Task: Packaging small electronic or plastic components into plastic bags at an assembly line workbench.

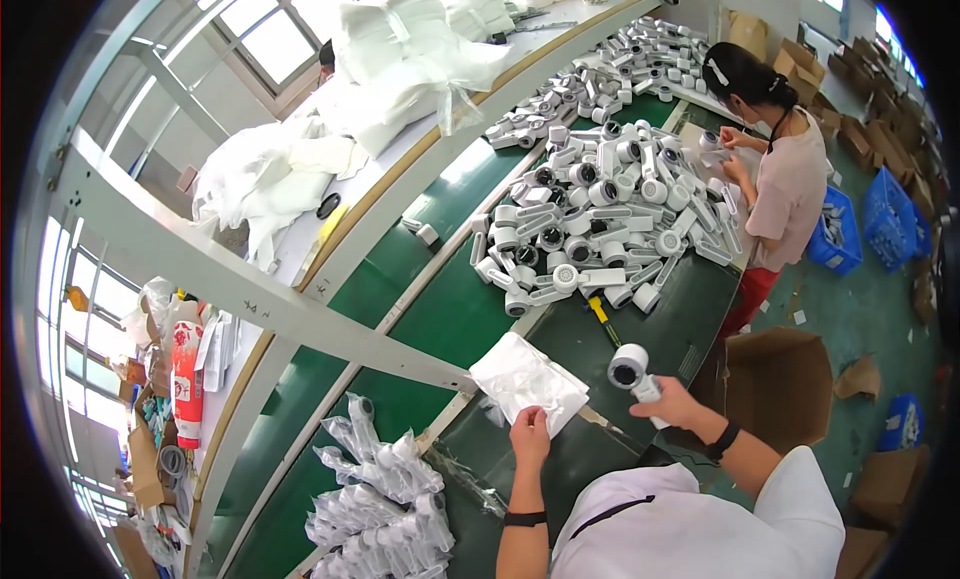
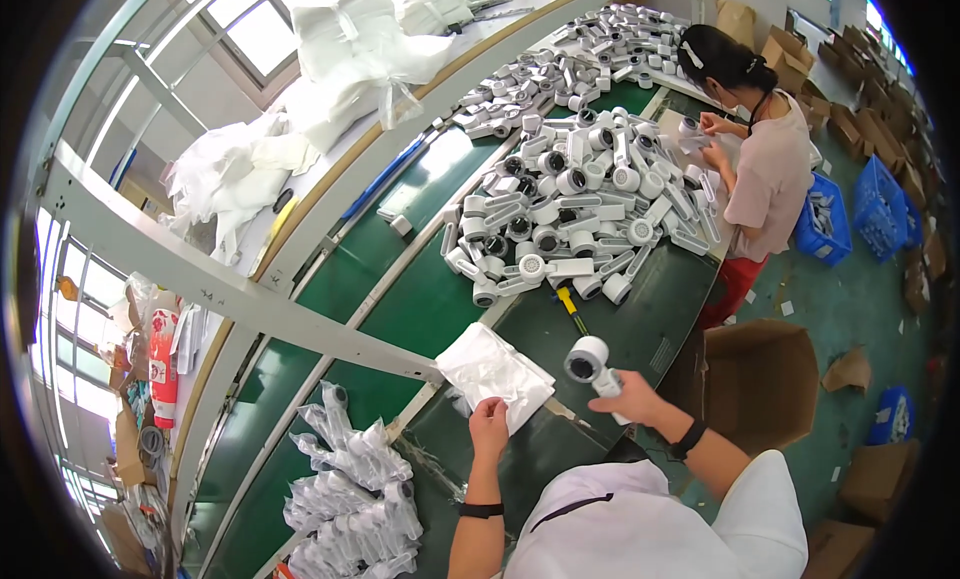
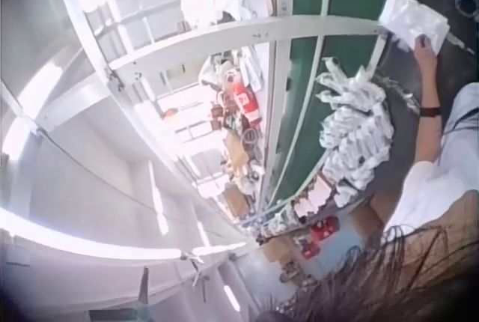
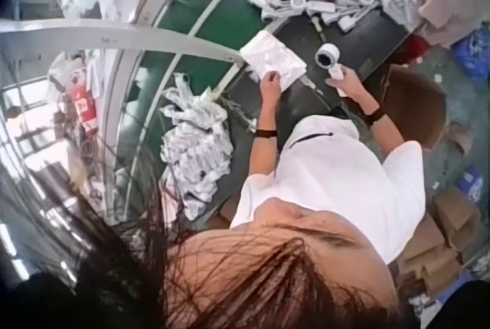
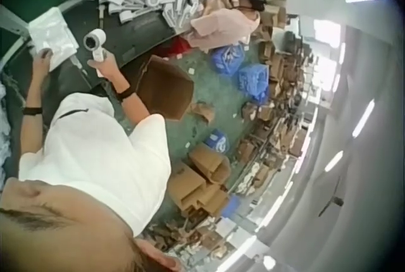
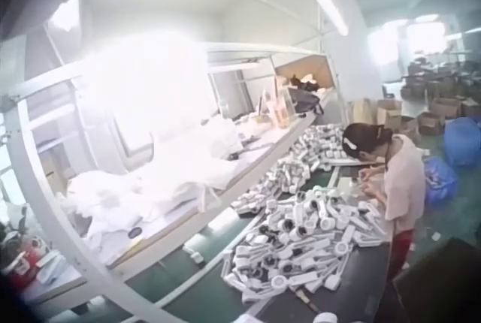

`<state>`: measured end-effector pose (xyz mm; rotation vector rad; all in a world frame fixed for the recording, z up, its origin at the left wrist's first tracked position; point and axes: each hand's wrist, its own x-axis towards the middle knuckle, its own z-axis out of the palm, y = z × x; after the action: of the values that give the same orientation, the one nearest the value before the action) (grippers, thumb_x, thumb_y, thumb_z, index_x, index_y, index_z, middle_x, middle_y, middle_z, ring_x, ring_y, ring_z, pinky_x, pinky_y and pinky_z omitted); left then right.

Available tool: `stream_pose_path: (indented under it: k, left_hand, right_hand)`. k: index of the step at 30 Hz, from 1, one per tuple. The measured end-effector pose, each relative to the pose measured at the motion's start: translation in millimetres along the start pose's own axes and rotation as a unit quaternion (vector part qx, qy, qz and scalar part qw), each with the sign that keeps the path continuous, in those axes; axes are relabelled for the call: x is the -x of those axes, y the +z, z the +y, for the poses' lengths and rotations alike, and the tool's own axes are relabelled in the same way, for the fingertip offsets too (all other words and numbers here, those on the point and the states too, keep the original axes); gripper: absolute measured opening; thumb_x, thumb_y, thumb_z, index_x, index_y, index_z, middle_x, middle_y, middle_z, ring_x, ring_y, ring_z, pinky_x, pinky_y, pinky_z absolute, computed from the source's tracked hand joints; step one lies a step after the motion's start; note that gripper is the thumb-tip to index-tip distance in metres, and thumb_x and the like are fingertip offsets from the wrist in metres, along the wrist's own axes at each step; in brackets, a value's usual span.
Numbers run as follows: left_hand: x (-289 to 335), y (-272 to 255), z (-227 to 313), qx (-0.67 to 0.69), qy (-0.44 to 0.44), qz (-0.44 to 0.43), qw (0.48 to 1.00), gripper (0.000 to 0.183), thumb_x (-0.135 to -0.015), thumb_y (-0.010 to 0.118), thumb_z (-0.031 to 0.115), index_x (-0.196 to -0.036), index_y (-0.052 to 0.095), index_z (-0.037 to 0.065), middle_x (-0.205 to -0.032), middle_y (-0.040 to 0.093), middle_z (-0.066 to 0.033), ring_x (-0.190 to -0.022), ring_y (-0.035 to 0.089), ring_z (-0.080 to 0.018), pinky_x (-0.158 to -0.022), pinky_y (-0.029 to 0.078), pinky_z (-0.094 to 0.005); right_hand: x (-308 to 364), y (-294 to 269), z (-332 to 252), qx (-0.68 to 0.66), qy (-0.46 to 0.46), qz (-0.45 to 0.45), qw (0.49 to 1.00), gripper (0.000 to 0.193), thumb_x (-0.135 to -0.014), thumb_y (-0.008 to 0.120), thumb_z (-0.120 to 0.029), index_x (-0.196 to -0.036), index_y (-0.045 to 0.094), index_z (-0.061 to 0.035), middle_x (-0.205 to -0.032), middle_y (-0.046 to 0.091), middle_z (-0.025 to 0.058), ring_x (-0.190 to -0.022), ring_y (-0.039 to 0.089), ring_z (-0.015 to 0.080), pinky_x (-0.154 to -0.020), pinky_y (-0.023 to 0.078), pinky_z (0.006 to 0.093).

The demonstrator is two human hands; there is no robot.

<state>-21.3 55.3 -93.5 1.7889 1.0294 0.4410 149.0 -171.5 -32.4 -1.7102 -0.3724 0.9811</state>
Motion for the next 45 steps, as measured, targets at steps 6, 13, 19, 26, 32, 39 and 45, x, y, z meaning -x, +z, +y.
stream_pose_path:
  k: [6,13,19,26,32,39,45]
  left_hand:
    - [2.7,-7.2,6.0,0.262,-0.131,-0.079,0.953,0.017,-0.089,0.060,0.014,-0.095,0.060,-0.001,-0.078,0.063,-0.0031,-0.066,0.058,-0.0095,-0.061,0.048,-0.0234]
    - [24.8,-3.0,26.1,0.382,-0.152,-0.140,0.901,0.017,-0.091,0.059,0.014,-0.099,0.059,-0.001,-0.076,0.063,-0.0041,-0.060,0.057,-0.0102,-0.057,0.047,-0.0223]
    - [29.7,-10.5,23.0,0.500,-0.150,-0.103,0.847,0.014,-0.091,0.059,0.013,-0.098,0.058,0.001,-0.081,0.062,-0.0054,-0.069,0.060,-0.0149,-0.063,0.052,-0.0303]
    - [31.5,-10.0,25.1,0.531,-0.205,-0.128,0.812,0.013,-0.090,0.060,0.014,-0.098,0.057,0.004,-0.080,0.060,-0.0030,-0.067,0.058,-0.0147,-0.059,0.050,-0.0312]
    - [37.8,-3.3,46.3,0.345,-0.155,-0.130,0.917,0.017,-0.088,0.063,0.016,-0.097,0.060,0.002,-0.074,0.058,-0.0006,-0.056,0.052,-0.0087,-0.048,0.043,-0.0238]
    - [36.1,9.3,51.4,0.334,-0.165,-0.061,0.926,0.018,-0.090,0.060,0.015,-0.096,0.063,-0.001,-0.075,0.061,-0.0013,-0.059,0.052,-0.0058,-0.051,0.044,-0.0217]
    - [30.4,27.2,56.8,0.345,-0.132,-0.115,0.922,0.021,-0.090,0.059,0.014,-0.101,0.062,-0.004,-0.081,0.064,-0.0035,-0.068,0.057,-0.0061,-0.060,0.044,-0.0195]
  right_hand:
    - [-3.4,67.0,-12.2,-0.069,-0.011,-0.043,0.997,0.031,-0.072,0.078,-0.014,-0.094,0.060,-0.0044,-0.085,0.063,0.0013,-0.078,0.058,0.0099,-0.072,0.048,0.0265]
    - [-18.8,114.3,-16.0,-0.059,-0.069,-0.016,0.996,0.033,-0.071,0.075,-0.013,-0.099,0.060,-0.0008,-0.089,0.065,0.0053,-0.081,0.060,0.0118,-0.072,0.048,0.0280]
    - [-18.0,109.3,-21.6,-0.071,-0.070,0.031,0.995,0.031,-0.071,0.070,-0.009,-0.099,0.059,0.0013,-0.085,0.065,0.0064,-0.077,0.061,0.0132,-0.069,0.049,0.0287]
    - [-28.3,95.2,-9.7,-0.015,-0.115,0.104,0.988,0.028,-0.071,0.067,-0.012,-0.094,0.058,0.0020,-0.081,0.065,0.0113,-0.074,0.063,0.0204,-0.068,0.049,0.0339]
    - [-21.9,83.9,-26.5,0.086,-0.113,0.149,0.979,0.030,-0.073,0.069,-0.012,-0.098,0.057,0.0006,-0.082,0.065,0.0090,-0.072,0.062,0.0148,-0.066,0.049,0.0304]
    - [33.2,51.4,-61.4,0.153,-0.107,0.033,0.982,0.046,-0.076,0.069,-0.027,-0.112,0.056,-0.0016,-0.085,0.067,0.0159,-0.072,0.066,0.0271,-0.066,0.051,0.0349]
    - [58.8,24.3,-91.1,0.182,0.107,-0.213,0.954,0.084,-0.085,0.064,-0.026,-0.147,0.010,-0.0054,-0.080,0.065,0.0086,-0.058,0.060,0.0134,-0.056,0.050,0.0275]
